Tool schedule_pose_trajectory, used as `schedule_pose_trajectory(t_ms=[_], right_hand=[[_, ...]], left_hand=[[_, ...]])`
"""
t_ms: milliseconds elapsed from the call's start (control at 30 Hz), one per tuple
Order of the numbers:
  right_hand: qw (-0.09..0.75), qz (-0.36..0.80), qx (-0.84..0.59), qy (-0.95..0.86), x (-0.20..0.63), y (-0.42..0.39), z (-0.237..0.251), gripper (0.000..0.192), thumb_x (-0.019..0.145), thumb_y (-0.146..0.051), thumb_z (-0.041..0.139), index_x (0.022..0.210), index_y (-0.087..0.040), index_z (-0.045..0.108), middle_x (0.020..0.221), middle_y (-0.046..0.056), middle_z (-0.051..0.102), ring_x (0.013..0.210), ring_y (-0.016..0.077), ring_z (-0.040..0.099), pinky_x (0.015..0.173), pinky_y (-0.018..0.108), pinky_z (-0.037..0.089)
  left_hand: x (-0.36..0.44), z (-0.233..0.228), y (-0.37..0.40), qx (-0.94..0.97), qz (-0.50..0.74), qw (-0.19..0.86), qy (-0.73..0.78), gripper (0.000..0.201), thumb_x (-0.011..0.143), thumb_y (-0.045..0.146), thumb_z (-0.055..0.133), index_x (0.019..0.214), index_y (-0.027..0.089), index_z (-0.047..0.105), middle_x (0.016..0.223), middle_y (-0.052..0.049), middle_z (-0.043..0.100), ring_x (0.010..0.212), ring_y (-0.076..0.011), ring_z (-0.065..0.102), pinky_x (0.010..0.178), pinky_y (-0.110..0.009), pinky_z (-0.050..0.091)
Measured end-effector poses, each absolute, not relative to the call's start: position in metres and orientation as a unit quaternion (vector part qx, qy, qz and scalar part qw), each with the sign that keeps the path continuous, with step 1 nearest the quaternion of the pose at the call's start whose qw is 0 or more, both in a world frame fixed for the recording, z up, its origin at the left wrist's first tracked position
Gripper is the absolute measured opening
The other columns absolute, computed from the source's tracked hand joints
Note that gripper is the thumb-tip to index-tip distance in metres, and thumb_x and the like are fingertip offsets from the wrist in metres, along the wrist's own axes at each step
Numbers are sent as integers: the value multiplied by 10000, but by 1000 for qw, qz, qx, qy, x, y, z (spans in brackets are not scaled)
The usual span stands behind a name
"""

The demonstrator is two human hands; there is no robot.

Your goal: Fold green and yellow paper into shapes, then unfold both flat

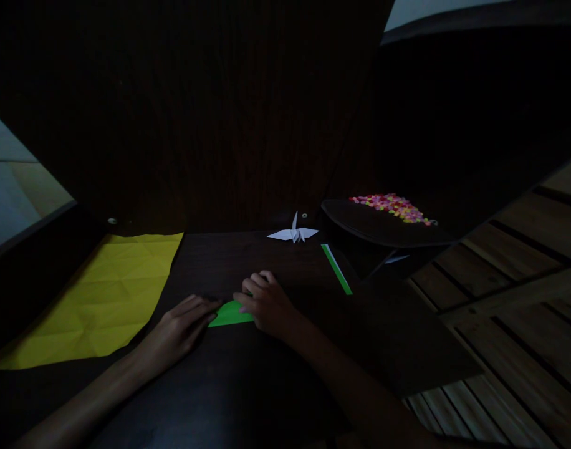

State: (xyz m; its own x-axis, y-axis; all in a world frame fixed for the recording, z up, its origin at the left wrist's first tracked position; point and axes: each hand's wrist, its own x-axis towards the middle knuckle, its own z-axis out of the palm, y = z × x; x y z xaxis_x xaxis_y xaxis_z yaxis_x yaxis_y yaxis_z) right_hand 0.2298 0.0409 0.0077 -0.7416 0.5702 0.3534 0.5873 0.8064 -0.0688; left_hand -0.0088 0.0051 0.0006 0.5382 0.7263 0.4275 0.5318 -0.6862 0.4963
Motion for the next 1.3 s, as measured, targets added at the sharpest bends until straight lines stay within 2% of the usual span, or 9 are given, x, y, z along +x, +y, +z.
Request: schedule_pose_trajectory(t_ms=[233, 467, 633, 700, 800, 900, 1067, 1300], right_hand=[[145, -44, -317, -936, 233, 41, 9, 77, 944, -238, 596, 944, -174, 638, 942, 69, 607, 922, 224, 493, 896, 413, 337], [148, -97, -294, -939, 231, 38, 8, 96, 953, -181, 540, 915, -167, 628, 903, 58, 629, 905, 229, 502, 939, 426, 341], [148, -109, -281, -942, 218, 27, 8, 223, 962, -121, 452, 853, -163, 642, 841, 73, 634, 853, 235, 504, 992, 432, 349], [152, -92, -283, -943, 214, 24, 8, 217, 958, -119, 439, 937, -145, 653, 877, 92, 646, 851, 240, 509, 962, 431, 372], [174, -66, -279, -942, 211, 23, 6, 281, 956, -149, 444, 1175, -98, 613, 943, 109, 655, 891, 253, 518, 953, 435, 376], [185, -54, -275, -942, 212, 23, 5, 321, 966, -162, 441, 1247, -99, 584, 955, 109, 655, 912, 255, 519, 940, 435, 371], [184, -55, -285, -939, 212, 22, 6, 271, 981, -163, 436, 1181, -128, 616, 916, 94, 636, 866, 237, 511, 813, 391, 378], [150, -62, -314, -935, 212, 18, 6, 177, 946, -91, 462, 934, -161, 623, 870, 69, 584, 824, 221, 481, 689, 350, 343]], left_hand=[[-11, -2, 7, 864, 299, 152, 377, 233, 975, 176, 501, 1133, 179, 672, 939, -57, 658, 878, -189, 625, 793, -321, 549], [-11, 0, 5, 861, 293, 175, 377, 218, 967, 167, 513, 1117, 186, 669, 944, -47, 629, 878, -177, 625, 793, -299, 541], [-8, 1, 4, 855, 295, 181, 386, 178, 961, 172, 511, 1043, 187, 668, 884, -35, 623, 820, -171, 622, 753, -290, 535], [-7, 1, 3, 853, 296, 181, 389, 169, 959, 177, 508, 1021, 186, 665, 882, -36, 629, 815, -173, 625, 748, -290, 536], [-4, 0, 1, 851, 297, 184, 392, 164, 960, 181, 500, 1002, 178, 659, 893, -43, 633, 816, -174, 632, 744, -287, 539], [-3, 0, -1, 850, 298, 183, 393, 166, 962, 178, 491, 992, 178, 654, 887, -46, 632, 805, -174, 629, 737, -288, 538], [-3, -1, -1, 850, 298, 190, 391, 154, 962, 176, 501, 1015, 187, 645, 900, -43, 640, 824, -170, 631, 750, -280, 536], [-13, 7, 3, 869, 257, 205, 370, 153, 962, 180, 513, 994, 197, 662, 903, -32, 631, 835, -168, 632, 748, -274, 532]])
